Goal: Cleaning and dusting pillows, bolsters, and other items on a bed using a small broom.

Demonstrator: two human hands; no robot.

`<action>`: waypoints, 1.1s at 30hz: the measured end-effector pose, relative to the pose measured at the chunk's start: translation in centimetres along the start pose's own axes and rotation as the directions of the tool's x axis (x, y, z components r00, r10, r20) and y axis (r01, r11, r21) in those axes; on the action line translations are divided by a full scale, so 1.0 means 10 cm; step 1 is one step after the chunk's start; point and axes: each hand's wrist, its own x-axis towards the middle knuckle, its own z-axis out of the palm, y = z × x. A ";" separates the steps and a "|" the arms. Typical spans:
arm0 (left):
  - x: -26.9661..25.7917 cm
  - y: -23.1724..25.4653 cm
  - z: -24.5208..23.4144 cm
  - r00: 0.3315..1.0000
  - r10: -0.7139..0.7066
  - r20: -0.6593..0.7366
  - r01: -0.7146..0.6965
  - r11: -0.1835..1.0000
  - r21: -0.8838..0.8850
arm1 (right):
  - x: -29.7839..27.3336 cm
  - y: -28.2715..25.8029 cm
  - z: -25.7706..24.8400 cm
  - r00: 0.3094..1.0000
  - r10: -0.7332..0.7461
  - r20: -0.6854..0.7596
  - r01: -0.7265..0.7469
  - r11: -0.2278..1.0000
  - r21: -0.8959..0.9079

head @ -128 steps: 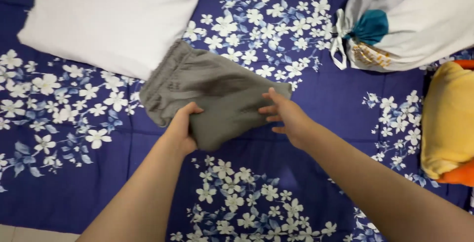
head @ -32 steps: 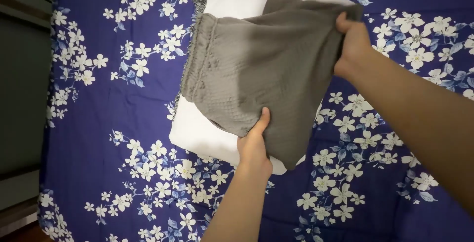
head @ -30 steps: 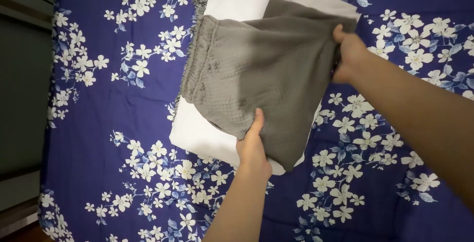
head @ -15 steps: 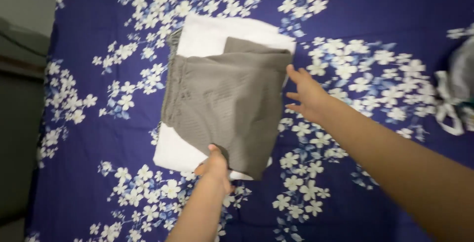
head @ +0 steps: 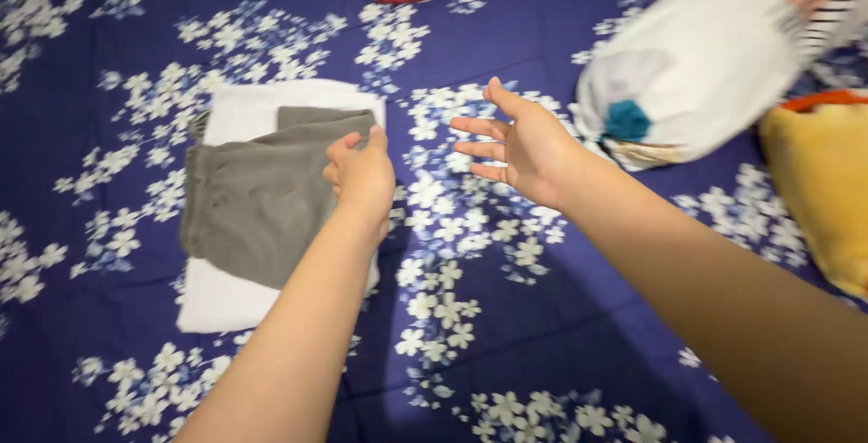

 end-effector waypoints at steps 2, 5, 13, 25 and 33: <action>-0.20 0.04 0.16 0.998 0.035 0.050 -0.034 0.999 -0.009 | -0.27 0.00 -0.28 0.999 -0.036 -0.015 0.037 0.999 0.034; -0.44 -0.08 0.43 0.991 0.079 0.112 -0.076 0.997 -0.027 | -0.64 0.07 -0.76 0.995 -0.084 -0.050 0.089 0.989 0.117; -0.90 -0.62 1.39 0.921 0.171 0.351 -0.080 0.963 -0.258 | -1.60 0.22 -1.80 0.972 -0.068 -0.225 0.122 0.964 0.237; -2.75 0.41 1.76 0.778 0.188 0.600 0.004 0.953 -0.304 | -2.84 0.32 -2.77 0.930 -0.143 -0.339 0.252 0.919 0.304; -3.10 0.61 1.60 0.789 0.228 0.570 -0.058 0.952 -0.300 | -3.03 0.04 -2.70 0.933 -0.171 -0.316 0.257 0.932 0.257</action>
